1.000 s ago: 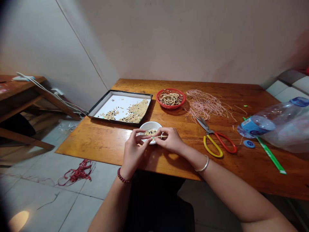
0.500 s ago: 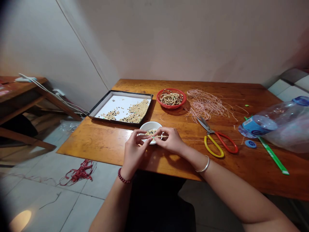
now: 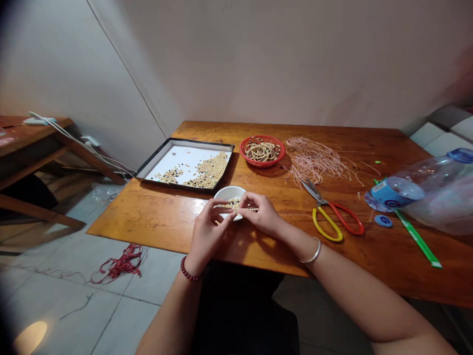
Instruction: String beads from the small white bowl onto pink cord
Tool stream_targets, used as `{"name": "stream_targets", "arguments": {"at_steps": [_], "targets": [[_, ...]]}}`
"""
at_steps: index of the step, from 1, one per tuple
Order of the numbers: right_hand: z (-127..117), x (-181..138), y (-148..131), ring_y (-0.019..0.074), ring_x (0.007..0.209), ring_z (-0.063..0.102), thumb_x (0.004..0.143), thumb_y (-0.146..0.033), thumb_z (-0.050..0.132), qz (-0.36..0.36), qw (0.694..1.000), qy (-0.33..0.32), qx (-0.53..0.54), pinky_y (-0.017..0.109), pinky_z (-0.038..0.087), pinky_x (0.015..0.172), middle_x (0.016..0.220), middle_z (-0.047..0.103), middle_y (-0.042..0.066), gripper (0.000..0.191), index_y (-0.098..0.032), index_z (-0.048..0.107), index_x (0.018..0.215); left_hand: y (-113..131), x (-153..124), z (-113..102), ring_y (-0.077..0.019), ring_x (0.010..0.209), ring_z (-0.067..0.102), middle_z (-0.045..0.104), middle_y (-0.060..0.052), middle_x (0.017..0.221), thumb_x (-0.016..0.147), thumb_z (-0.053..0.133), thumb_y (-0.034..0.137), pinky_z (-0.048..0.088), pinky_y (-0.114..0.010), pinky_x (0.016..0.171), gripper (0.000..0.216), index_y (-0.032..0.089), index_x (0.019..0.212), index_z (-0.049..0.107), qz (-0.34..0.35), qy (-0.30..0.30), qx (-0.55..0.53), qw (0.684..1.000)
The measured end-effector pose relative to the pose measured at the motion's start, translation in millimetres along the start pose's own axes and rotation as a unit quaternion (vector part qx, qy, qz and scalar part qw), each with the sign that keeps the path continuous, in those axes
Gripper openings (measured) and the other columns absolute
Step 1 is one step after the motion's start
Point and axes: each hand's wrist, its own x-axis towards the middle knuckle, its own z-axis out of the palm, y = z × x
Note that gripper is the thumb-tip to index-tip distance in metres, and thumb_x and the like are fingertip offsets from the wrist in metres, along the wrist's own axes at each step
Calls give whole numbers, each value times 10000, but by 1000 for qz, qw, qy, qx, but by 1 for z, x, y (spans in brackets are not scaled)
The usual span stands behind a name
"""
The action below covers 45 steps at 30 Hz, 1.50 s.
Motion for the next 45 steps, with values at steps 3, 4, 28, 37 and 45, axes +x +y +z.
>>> {"name": "stream_targets", "arguments": {"at_steps": [3, 4, 28, 37, 45], "targets": [[0, 1, -2, 114, 583, 495, 690, -295, 588, 15, 999, -6, 41, 227, 404, 572, 631, 546, -16, 134, -187, 511, 667, -1, 0, 1, -100, 590, 621, 705, -32, 916, 789, 643, 293, 479, -202, 547, 270, 211, 1026, 543, -1, -3, -13, 1000], [0, 1, -2, 110, 569, 483, 687, -298, 585, 20, 998, -9, 54, 226, 397, 562, 614, 534, -21, 137, -188, 507, 663, -1, 1, 1, -97, 591, 618, 703, -32, 928, 792, 640, 293, 480, -202, 552, 262, 210, 1023, 551, 2, -3, -13, 1000], [-23, 20, 10, 51, 465, 299, 710, -303, 573, 40, 986, 109, 122, 210, 213, 422, 764, 534, -8, 212, -179, 585, 881, -1, 1, -1, -133, 752, 627, 666, -34, 906, 893, 496, 346, 468, -223, 659, 188, 189, 904, 598, 30, 79, 44, 995], [-24, 17, 15, 150, 685, 567, 735, -374, 639, -4, 999, -9, -38, 265, 447, 645, 755, 646, 48, 233, -141, 651, 748, -8, 0, -3, -161, 772, 608, 639, -49, 903, 913, 441, 350, 450, -262, 662, 188, 190, 904, 540, 19, 144, 74, 987], [-16, 13, 15, 134, 632, 560, 720, -473, 658, 31, 999, -37, -13, 243, 425, 591, 754, 648, 50, 353, -126, 655, 785, -8, 1, 3, -158, 842, 617, 652, -62, 910, 899, 473, 374, 468, -255, 708, 218, 172, 912, 555, 29, 161, -40, 986]]}}
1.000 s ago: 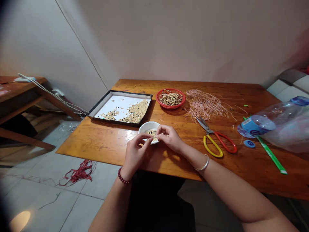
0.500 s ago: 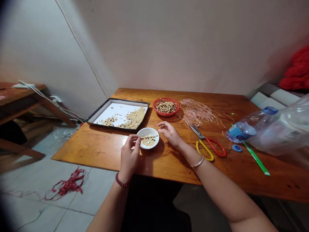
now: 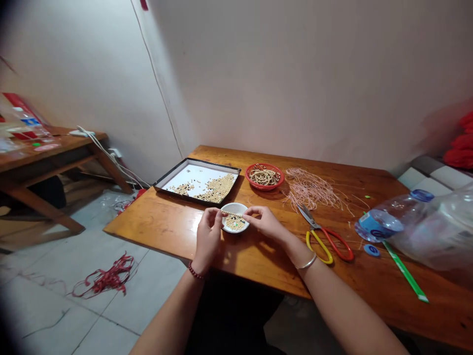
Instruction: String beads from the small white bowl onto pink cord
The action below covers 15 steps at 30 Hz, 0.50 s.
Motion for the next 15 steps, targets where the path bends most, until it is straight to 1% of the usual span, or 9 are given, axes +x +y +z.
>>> {"name": "stream_targets", "arguments": {"at_steps": [2, 4, 7, 11, 15], "targets": [[4, -1, -2, 129, 630, 554, 716, -483, 663, 6, 1000, 2, 22, 240, 418, 593, 740, 646, 44, 367, -125, 659, 796, 2, -1, 3, -153, 818, 622, 662, -61, 891, 881, 507, 378, 470, -247, 697, 228, 164, 895, 585, 2, -10, -13, 1000], [7, -3, -3, 129, 640, 557, 713, -490, 666, 9, 999, -3, 40, 243, 420, 609, 744, 651, 42, 372, -129, 667, 804, 4, -3, 6, -152, 792, 628, 672, -61, 870, 858, 545, 380, 474, -242, 684, 235, 157, 867, 618, 3, -33, -17, 999], [12, -4, -4, 131, 628, 554, 710, -506, 664, 9, 999, -17, 40, 246, 410, 601, 736, 655, 38, 381, -134, 680, 796, 6, -5, 10, -155, 771, 642, 690, -72, 887, 830, 583, 379, 485, -239, 659, 241, 154, 872, 657, -6, -56, -28, 998], [15, -6, -6, 128, 609, 535, 714, -499, 666, -6, 1000, -18, 15, 249, 393, 586, 717, 649, 39, 375, -127, 684, 762, 6, -7, 12, -142, 707, 638, 710, -70, 861, 818, 604, 363, 486, -234, 635, 234, 164, 895, 698, -11, -53, -9, 998], [17, -8, -10, 150, 670, 570, 702, -496, 678, 14, 998, -22, 65, 272, 426, 644, 773, 672, 60, 378, -130, 694, 797, 7, -7, 13, -128, 704, 637, 711, -61, 921, 812, 613, 366, 485, -221, 627, 236, 177, 928, 696, -14, -40, -3, 999]]}}
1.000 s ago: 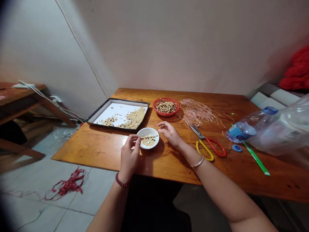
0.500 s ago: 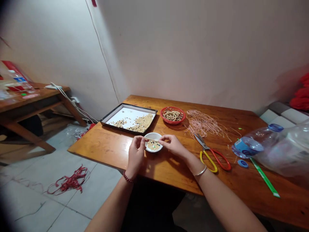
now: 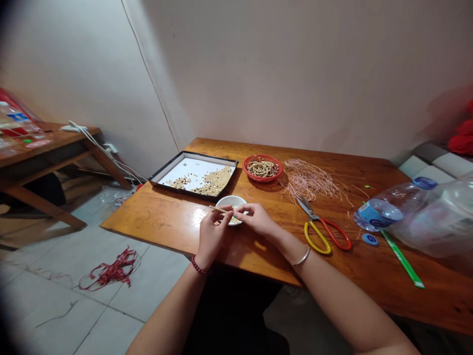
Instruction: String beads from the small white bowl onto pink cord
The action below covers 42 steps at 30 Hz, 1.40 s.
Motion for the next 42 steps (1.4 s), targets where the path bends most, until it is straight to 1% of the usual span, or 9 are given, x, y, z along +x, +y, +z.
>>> {"name": "stream_targets", "arguments": {"at_steps": [5, 9, 14, 18, 23, 26, 29, 32, 42], "targets": [[4, -2, -5, 165, 763, 598, 669, -480, 710, 19, 995, 4, 98, 286, 443, 732, 807, 689, 59, 356, -142, 695, 778, 0, 0, 1, -149, 789, 652, 702, -68, 970, 812, 612, 372, 494, -225, 657, 231, 169, 886, 693, 4, -13, -23, 1000], [5, -1, -5, 177, 793, 607, 666, -488, 707, 25, 995, -2, 100, 293, 449, 747, 816, 697, 61, 363, -147, 710, 792, -1, -1, 1, -168, 818, 659, 713, -76, 929, 809, 619, 358, 501, -245, 701, 217, 164, 871, 694, 22, 6, -23, 999], [8, -3, -1, 160, 675, 577, 714, -481, 669, -15, 998, 58, -18, 271, 434, 636, 770, 690, 69, 349, -141, 715, 782, -1, -1, -2, -181, 847, 666, 718, -82, 946, 837, 585, 343, 512, -264, 719, 218, 172, 902, 702, 28, 9, -9, 1000], [9, -8, 1, 131, 546, 492, 747, -470, 641, -65, 981, 119, -142, 247, 359, 516, 650, 655, 46, 319, -166, 733, 778, -2, -1, -2, -181, 841, 667, 722, -78, 947, 841, 576, 329, 518, -268, 721, 223, 179, 936, 711, 25, 3, 3, 1000], [6, -7, 4, 121, 501, 447, 723, -470, 669, -75, 966, 145, -200, 245, 303, 473, 533, 582, 25, 308, -170, 715, 674, -5, 0, -2, -178, 845, 666, 721, -76, 952, 844, 574, 331, 516, -266, 727, 233, 180, 955, 712, 27, 4, 16, 1000], [2, -4, 5, 126, 518, 480, 713, -480, 673, -73, 973, 151, -162, 244, 332, 479, 576, 602, 30, 323, -160, 713, 720, -5, 0, -3, -176, 817, 664, 722, -73, 944, 845, 575, 326, 517, -269, 712, 226, 186, 960, 711, 32, -6, 44, 998], [-1, -1, 2, 169, 680, 597, 763, -463, 622, -94, 982, 156, -53, 264, 447, 606, 784, 688, 74, 323, -155, 703, 822, -6, -1, -3, -177, 825, 655, 715, -66, 972, 864, 549, 268, 514, -289, 746, 206, 206, 990, 700, 59, -31, 90, 994], [-2, 0, -1, 197, 795, 633, 771, -446, 613, -105, 976, 189, 13, 298, 487, 716, 880, 705, 88, 303, -164, 687, 855, -8, -2, -2, -182, 884, 638, 697, -60, 1013, 876, 515, 202, 500, -309, 801, 223, 219, 1023, 682, 97, -51, 135, 985], [-6, 1, -4, 187, 765, 621, 733, -442, 651, -91, 977, 193, 13, 308, 485, 718, 823, 703, 69, 275, -176, 694, 786, -11, -3, -1, -185, 888, 631, 687, -61, 980, 883, 512, 231, 491, -305, 789, 206, 224, 1006, 677, 107, -57, 150, 981]]}}
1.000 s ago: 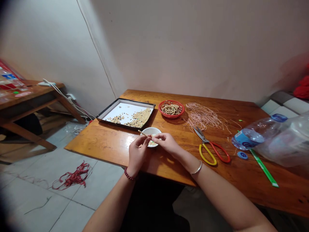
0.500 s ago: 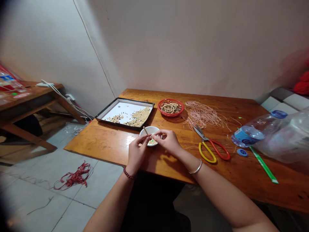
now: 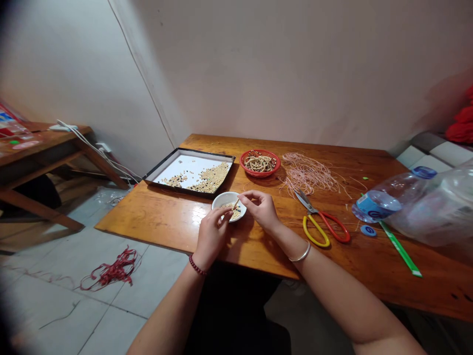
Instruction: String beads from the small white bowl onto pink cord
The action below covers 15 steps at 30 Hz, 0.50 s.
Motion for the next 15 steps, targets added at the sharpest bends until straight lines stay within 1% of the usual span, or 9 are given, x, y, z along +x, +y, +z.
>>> {"name": "stream_targets", "arguments": {"at_steps": [1, 3, 5, 6, 7, 9, 12, 15], "targets": [[-1, 2, 0, 175, 741, 612, 728, -440, 654, 3, 1000, -2, 3, 292, 477, 685, 802, 696, 61, 271, -176, 693, 773, 1, 0, 0, -188, 888, 633, 691, -61, 976, 881, 521, 258, 491, -304, 783, 195, 222, 983, 682, -6, 2, -3, 1000], [-4, 6, 2, 137, 631, 562, 707, -434, 669, 21, 1000, 0, 17, 252, 433, 570, 705, 659, 33, 264, -173, 686, 741, 2, 0, -1, -188, 873, 642, 701, -57, 968, 873, 537, 313, 491, -292, 755, 189, 221, 942, 688, -22, 9, -12, 1000], [-5, 9, 6, 87, 482, 435, 683, -433, 684, 56, 997, 2, 44, 227, 324, 445, 563, 563, -11, 266, -170, 672, 725, 4, 1, -2, -173, 802, 652, 710, -47, 938, 857, 558, 350, 486, -270, 694, 190, 223, 924, 683, -44, 14, -23, 999], [-5, 10, 8, 68, 432, 354, 673, -434, 690, 77, 995, 1, 61, 223, 259, 408, 503, 497, -36, 271, -169, 665, 725, 5, 2, -2, -163, 754, 652, 713, -41, 909, 844, 575, 362, 481, -260, 662, 189, 222, 920, 677, -56, 16, -28, 998], [-5, 11, 10, 56, 406, 281, 665, -437, 695, 94, 993, -1, 77, 224, 203, 392, 464, 433, -57, 279, -168, 659, 729, 6, 2, -3, -154, 708, 647, 715, -35, 873, 828, 595, 369, 475, -252, 634, 189, 218, 913, 670, -68, 19, -37, 997], [-5, 11, 13, 46, 393, 192, 649, -449, 703, 118, 988, -2, 103, 229, 135, 387, 432, 337, -85, 299, -170, 646, 738, 8, 3, -3, -144, 665, 643, 712, -30, 817, 790, 638, 374, 474, -244, 610, 198, 201, 884, 661, -87, 30, -66, 994], [-5, 12, 14, 44, 391, 153, 619, -474, 718, 129, 984, 10, 123, 231, 106, 383, 424, 271, -103, 336, -175, 626, 740, 9, 4, -2, -156, 722, 664, 718, -51, 842, 757, 671, 367, 506, -251, 653, 216, 180, 865, 677, -100, 34, -130, 986], [-7, 14, 13, 42, 385, 144, 607, -481, 724, 125, 984, 28, 126, 226, 103, 375, 429, 252, -111, 354, -177, 611, 747, 9, 4, -1, -177, 802, 679, 721, -74, 919, 775, 652, 345, 528, -267, 695, 238, 186, 947, 696, -101, 14, -165, 981]]}}
